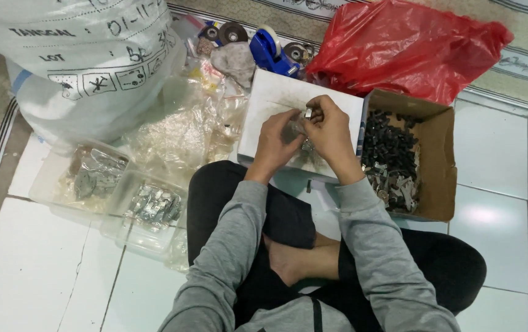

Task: Assembling small black clips onto silver metal brackets or hinges by hand while sitting on the floor.

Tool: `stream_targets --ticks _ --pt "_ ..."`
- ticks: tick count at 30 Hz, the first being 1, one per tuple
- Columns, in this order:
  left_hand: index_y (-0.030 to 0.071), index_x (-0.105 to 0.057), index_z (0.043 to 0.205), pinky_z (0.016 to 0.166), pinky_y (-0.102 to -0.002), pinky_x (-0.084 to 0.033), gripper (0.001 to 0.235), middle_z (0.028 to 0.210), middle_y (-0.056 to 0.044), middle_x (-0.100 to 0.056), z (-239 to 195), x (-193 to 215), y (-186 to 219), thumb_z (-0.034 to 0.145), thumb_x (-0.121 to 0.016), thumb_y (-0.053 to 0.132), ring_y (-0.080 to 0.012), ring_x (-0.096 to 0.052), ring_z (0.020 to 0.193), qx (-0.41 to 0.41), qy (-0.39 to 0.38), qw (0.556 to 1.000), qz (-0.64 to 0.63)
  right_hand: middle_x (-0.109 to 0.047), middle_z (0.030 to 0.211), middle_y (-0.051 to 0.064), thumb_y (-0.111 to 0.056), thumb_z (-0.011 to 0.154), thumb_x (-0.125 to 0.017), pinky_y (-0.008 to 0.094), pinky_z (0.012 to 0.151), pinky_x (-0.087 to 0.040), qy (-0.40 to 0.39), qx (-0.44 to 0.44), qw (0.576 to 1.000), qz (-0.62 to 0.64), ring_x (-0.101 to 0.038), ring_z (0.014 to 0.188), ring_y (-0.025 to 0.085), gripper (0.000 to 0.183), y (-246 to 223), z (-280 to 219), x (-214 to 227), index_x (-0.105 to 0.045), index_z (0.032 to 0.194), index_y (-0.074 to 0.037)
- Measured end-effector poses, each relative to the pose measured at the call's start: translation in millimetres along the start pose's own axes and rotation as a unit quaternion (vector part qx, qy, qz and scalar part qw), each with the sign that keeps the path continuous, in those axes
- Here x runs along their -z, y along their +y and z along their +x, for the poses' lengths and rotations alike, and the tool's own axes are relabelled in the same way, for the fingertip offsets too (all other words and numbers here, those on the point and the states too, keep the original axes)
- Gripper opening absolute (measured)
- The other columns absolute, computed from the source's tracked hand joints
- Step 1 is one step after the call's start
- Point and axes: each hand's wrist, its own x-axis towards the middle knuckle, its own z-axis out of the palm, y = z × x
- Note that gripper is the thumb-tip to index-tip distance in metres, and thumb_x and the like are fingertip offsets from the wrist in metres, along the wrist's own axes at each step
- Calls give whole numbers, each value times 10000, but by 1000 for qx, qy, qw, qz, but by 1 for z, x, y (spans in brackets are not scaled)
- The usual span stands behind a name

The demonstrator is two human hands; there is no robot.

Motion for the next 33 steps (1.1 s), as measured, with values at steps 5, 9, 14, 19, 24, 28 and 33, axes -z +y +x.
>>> stream_targets --ticks 5,9,14,19,24,28,33 --pt "135 -629 1371 1121 -478 -399 574 1216 -109 -710 2 -3 -2 824 -803 172 -328 -626 1223 6 5 1000 -12 -671 903 187 47 818 -742 326 710 -585 8 2 1000 5 -696 826 233 343 -20 -7 2 -677 1150 -9" --pt "152 -635 1364 1114 -474 -407 571 1211 -101 -714 1 -5 -5 818 -798 178 -321 -632 1218 13 9 1000 -17 -710 929 184 -3 787 -789 329 707 -586 8 4 1000 -6 -715 843 240 355 -9 -8 1 -708 1130 -42" --pt "140 -624 1372 1126 -485 -401 577 1228 -115 -706 1 0 2 821 -794 155 -333 -629 1227 27 1 999 -27 -708 952 142 -50 779 -829 312 692 -563 -5 23 1000 -20 -707 849 211 375 -3 -5 8 -744 1144 -64" --pt "128 -613 1386 1146 -497 -382 579 1257 -127 -693 1 1 3 831 -779 143 -338 -620 1248 39 -5 998 -41 -698 977 145 -56 787 -827 312 691 -545 -29 40 999 -19 -697 861 222 409 -1 -7 10 -747 1188 -51" --pt "134 -604 1398 1154 -502 -374 568 1282 -135 -680 -1 2 5 861 -774 205 -344 -613 1256 40 -6 998 -48 -716 984 144 -72 813 -805 294 662 -526 -25 58 998 -16 -701 848 221 377 0 -10 13 -757 1187 -56" --pt "128 -607 1400 1150 -518 -394 561 1279 -150 -677 1 13 17 873 -783 206 -347 -611 1262 42 13 997 -70 -721 991 146 -41 872 -753 297 693 -526 17 39 999 10 -694 882 221 312 12 -15 20 -747 1184 -48" --pt "124 -615 1385 1138 -515 -418 551 1260 -143 -683 0 12 22 872 -806 185 -335 -613 1261 46 36 995 -82 -517 1373 346 -375 706 -891 630 1072 -468 -148 -176 953 -199 -535 1293 544 964 14 -33 18 -502 1470 67"
